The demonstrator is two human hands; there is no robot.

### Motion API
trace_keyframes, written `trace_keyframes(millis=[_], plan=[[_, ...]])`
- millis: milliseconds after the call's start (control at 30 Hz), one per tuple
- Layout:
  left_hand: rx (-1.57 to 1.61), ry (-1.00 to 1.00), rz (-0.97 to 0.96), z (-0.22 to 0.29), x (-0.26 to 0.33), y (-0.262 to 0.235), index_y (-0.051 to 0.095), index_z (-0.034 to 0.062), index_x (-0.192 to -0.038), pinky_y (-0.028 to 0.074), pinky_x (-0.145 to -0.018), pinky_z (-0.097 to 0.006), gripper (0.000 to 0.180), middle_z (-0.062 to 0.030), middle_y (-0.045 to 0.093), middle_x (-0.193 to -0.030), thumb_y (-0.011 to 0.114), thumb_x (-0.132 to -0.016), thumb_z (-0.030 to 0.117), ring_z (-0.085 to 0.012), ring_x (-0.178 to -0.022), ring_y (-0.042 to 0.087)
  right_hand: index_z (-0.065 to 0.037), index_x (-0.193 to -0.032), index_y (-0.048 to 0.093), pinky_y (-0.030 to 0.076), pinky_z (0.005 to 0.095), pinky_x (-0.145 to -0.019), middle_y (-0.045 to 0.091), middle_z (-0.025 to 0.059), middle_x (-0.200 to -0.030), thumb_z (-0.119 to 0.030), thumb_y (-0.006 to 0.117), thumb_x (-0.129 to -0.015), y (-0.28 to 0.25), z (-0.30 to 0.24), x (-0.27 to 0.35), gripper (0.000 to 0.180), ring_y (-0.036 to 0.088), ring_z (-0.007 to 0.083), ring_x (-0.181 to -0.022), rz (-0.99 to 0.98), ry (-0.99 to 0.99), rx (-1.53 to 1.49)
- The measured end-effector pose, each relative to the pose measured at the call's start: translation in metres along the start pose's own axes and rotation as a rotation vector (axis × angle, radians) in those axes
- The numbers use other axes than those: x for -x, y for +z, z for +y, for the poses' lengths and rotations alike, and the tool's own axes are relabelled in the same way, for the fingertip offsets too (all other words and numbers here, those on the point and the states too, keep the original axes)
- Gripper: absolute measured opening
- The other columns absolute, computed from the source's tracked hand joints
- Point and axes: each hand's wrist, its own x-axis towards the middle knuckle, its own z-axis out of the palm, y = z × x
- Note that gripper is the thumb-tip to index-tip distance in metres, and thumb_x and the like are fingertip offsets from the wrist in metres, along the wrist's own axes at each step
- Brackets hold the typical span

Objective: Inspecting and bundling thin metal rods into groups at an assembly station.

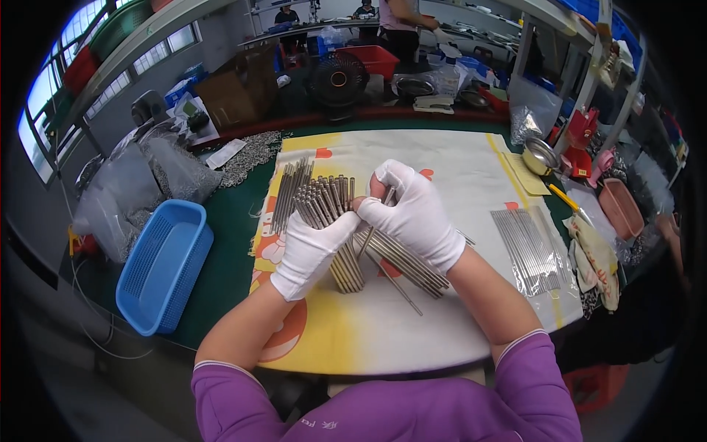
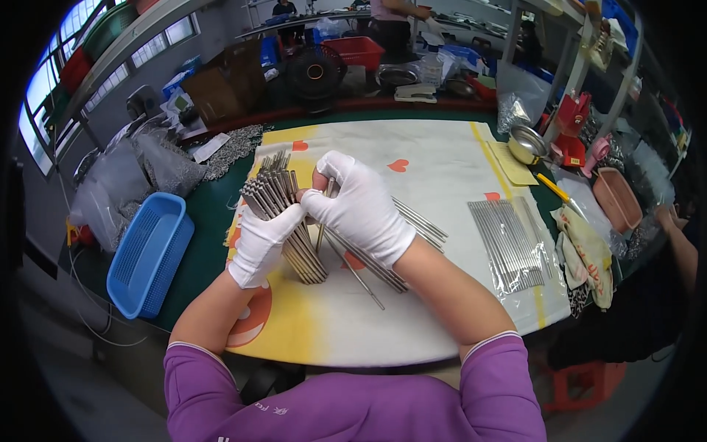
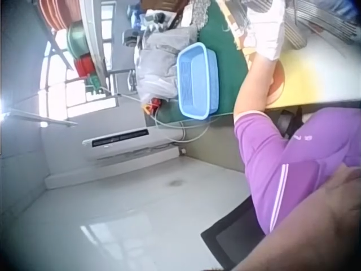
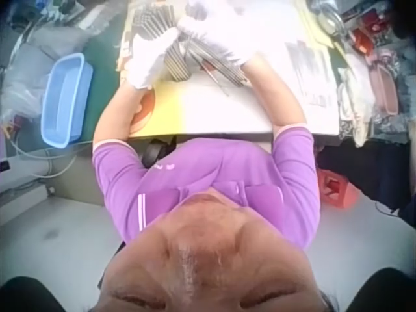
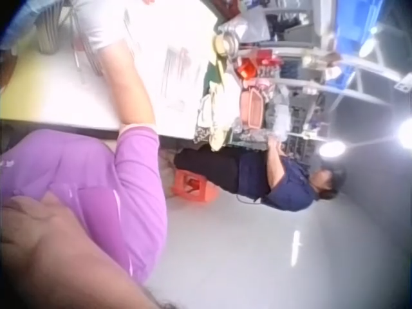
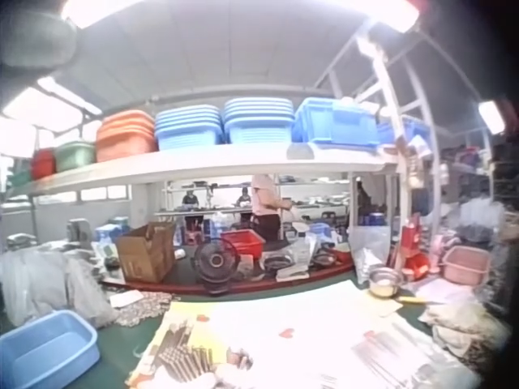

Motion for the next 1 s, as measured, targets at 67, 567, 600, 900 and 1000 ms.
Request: trace_keyframes(millis=[67,567,600,900,1000], plan=[[0.015,-0.037,0.007,-0.001,-0.001,0.002,0.066,0.0028,-0.095,0.050,-0.070,-0.024,0.012,-0.0003,0.067,-0.083,0.067,-0.085,0.009,-0.0086,-0.078,0.062,-0.002,-0.080,0.055,0.046,0.0216,-0.057,0.053,-0.0010,-0.071,-0.006,0.073,-0.079,0.006,0.005,0.000,0.019,0.050,0.0042,-0.063,-0.043,0.017,-0.446],[0.052,-0.013,-0.002,-0.002,0.000,0.001,0.067,0.0033,-0.100,0.050,-0.073,-0.024,0.015,-0.0011,0.069,-0.090,0.068,-0.087,0.010,-0.0081,-0.082,0.064,-0.003,-0.092,0.060,0.049,0.0229,-0.062,0.058,0.0015,-0.076,-0.008,0.071,-0.082,0.016,0.025,-0.004,0.016,0.057,0.0074,-0.070,-0.046,-0.054,-0.444],[0.052,0.012,0.005,-0.002,0.000,0.002,0.067,0.0034,-0.102,0.050,-0.073,-0.024,0.016,-0.0009,0.069,-0.091,0.067,-0.087,0.010,-0.0078,-0.082,0.063,-0.003,-0.092,0.060,0.049,0.0229,-0.062,0.058,0.0015,-0.076,-0.008,0.071,-0.082,0.016,0.022,-0.004,0.016,0.057,0.0074,-0.070,-0.047,-0.055,-0.445],[0.004,-0.010,0.023,-0.010,-0.001,-0.004,0.066,0.0041,-0.103,0.050,-0.073,-0.024,0.019,0.0004,0.068,-0.092,0.069,-0.085,0.011,-0.0069,-0.082,0.062,-0.004,-0.089,0.058,0.046,0.0211,-0.065,0.055,-0.0023,-0.077,-0.007,0.070,-0.083,0.014,0.020,-0.005,0.014,0.050,0.0045,-0.070,-0.013,-0.013,-0.380],[-0.021,-0.034,0.015,-0.008,-0.001,-0.003,0.066,0.0034,-0.101,0.050,-0.073,-0.025,0.019,-0.0001,0.068,-0.091,0.070,-0.084,0.012,-0.0071,-0.082,0.062,-0.004,-0.087,0.058,0.046,0.0209,-0.065,0.055,-0.0033,-0.075,-0.008,0.071,-0.083,0.014,0.024,-0.005,0.014,0.050,0.0041,-0.069,-0.003,-0.041,-0.374]])
